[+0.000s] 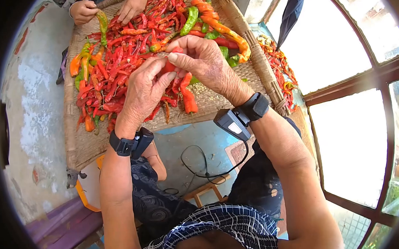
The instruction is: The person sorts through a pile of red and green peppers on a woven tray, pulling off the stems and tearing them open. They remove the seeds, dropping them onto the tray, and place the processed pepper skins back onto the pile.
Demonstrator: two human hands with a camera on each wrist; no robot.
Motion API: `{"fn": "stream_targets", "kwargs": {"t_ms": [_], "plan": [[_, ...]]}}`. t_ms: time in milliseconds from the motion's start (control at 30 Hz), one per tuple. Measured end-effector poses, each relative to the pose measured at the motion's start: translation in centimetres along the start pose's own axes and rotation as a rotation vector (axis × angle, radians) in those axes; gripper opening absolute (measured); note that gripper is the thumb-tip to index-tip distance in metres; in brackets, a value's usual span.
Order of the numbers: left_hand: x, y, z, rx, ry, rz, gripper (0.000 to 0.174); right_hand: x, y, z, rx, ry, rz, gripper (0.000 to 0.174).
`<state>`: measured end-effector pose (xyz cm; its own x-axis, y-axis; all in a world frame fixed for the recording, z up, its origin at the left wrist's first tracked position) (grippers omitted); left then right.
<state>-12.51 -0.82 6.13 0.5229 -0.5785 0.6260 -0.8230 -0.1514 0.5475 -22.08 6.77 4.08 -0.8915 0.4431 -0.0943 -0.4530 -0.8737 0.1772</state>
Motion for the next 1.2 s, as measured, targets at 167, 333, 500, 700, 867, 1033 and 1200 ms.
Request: {"fn": "stream_targets", "kwargs": {"t_ms": [167,333,500,700,867,1033,1200], "plan": [[5.0,0.2,3.0,0.234,0.240,-0.151,0.023,0.4,0.3,0.3,0.121,-0.433,-0.154,0.033],[10.9,-1.0,6.5,0.292,0.631,-0.400,0.054,-3.1,-0.7,-2.8,0.223,-1.261,0.040,0.024],[8.1,-0.7,4.1,0.055,0.696,-0.282,0.042,-4.4,-0.7,-5.4,0.318,-1.393,0.184,0.016],[2.8,-0.2,1.9,-0.056,0.436,-0.013,0.036,-3.3,-0.4,-1.5,0.340,-0.956,0.079,0.014],[-0.1,-0.8,1.1,-0.114,0.383,0.127,0.026,-2.4,-1.2,1.2,0.341,-0.768,0.039,0.011],[0.3,-0.2,1.3,0.004,0.153,0.087,0.012,-0.1,-1.1,0.5,0.195,-0.503,-0.064,0.034],[3.4,0.2,2.4,0.139,0.073,-0.105,0.013,1.7,-0.7,0.5,0.125,-0.546,-0.232,0.033]]}}
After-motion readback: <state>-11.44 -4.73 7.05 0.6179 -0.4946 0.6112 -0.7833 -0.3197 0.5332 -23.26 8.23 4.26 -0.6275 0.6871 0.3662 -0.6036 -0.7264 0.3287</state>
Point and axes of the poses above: each hand's wrist, its own y-axis towards the middle knuckle, its own x-axis out of the back of the hand, z = x × y, the point moved 9 cm from there along y, towards the middle knuckle, and after that the axes turned 3 degrees about -x, right-handed, at the moved point
